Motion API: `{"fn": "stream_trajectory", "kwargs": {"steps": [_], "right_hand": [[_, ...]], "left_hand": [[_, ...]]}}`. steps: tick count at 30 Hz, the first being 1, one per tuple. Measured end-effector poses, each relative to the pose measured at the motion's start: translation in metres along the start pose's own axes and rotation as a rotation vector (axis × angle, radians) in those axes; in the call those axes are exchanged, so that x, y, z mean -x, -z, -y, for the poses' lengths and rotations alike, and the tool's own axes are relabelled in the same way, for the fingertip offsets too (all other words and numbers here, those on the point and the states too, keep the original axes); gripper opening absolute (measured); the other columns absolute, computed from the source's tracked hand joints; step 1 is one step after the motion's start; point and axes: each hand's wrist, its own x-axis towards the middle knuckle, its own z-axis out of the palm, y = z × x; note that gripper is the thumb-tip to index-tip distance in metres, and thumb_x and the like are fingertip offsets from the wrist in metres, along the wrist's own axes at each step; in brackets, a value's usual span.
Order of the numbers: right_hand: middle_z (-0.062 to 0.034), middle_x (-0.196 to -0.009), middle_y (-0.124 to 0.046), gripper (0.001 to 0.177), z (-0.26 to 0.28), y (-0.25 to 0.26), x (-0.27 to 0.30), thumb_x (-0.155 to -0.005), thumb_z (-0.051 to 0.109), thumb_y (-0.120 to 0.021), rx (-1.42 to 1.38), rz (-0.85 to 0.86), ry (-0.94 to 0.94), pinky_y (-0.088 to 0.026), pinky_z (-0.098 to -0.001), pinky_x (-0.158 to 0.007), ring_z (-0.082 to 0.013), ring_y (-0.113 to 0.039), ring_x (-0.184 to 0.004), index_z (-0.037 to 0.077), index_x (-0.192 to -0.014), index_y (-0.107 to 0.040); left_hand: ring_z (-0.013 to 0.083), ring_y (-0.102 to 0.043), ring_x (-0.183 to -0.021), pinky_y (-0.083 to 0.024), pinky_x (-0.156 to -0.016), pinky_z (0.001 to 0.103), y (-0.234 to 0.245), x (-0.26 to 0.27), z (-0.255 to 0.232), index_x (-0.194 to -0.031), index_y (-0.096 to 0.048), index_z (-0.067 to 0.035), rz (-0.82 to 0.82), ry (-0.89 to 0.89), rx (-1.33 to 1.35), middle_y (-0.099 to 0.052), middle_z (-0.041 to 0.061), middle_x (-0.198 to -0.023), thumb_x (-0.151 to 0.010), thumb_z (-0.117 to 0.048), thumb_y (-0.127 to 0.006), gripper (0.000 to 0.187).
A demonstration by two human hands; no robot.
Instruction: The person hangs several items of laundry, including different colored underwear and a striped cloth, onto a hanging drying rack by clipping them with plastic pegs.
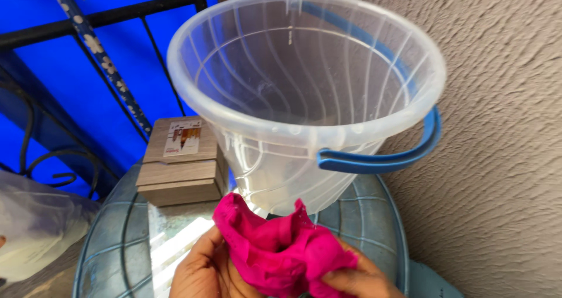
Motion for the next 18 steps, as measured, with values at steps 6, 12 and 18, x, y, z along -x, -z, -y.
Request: {"fn": "stream_trajectory", "kwargs": {"steps": [6,12,18], "right_hand": [[-0.0235,-0.137,-0.061,0.063,0.058,0.006,0.044,-0.106,0.045,-0.056,-0.519,0.228,0.17,-0.049,-0.0512,-0.101,-0.039,-0.063,-0.116,0.003,-0.15,-0.042],[-0.0168,-0.124,-0.074,0.069,0.147,-0.005,0.111,-0.093,0.052,-0.043,-0.204,-0.53,0.322,-0.05,-0.0437,-0.104,-0.0279,-0.069,-0.115,-0.004,-0.13,-0.06],[-0.0179,-0.105,-0.079,0.066,0.226,-0.015,0.21,-0.101,0.054,-0.039,0.192,-1.024,0.608,-0.054,-0.0462,-0.097,-0.0302,-0.074,-0.101,-0.005,-0.105,-0.069]], "left_hand": [[0.0382,-0.069,-0.117,-0.056,-0.089,0.061,-0.009,-0.004,0.035,-0.14,-0.059,-0.016,0.507,0.405,-0.063,-0.072,0.016,-0.135,-0.088,-0.035,-0.054,0.056],[0.0371,-0.068,-0.109,-0.053,-0.084,0.062,-0.056,-0.026,0.095,-0.136,-0.061,-0.017,0.356,0.561,-0.245,-0.071,0.015,-0.126,-0.089,-0.041,-0.052,0.053],[0.0377,-0.064,-0.114,-0.05,-0.102,0.058,-0.127,-0.044,0.147,-0.118,-0.062,0.002,0.427,0.319,-0.135,-0.068,0.021,-0.12,-0.1,-0.022,-0.04,0.038]]}}
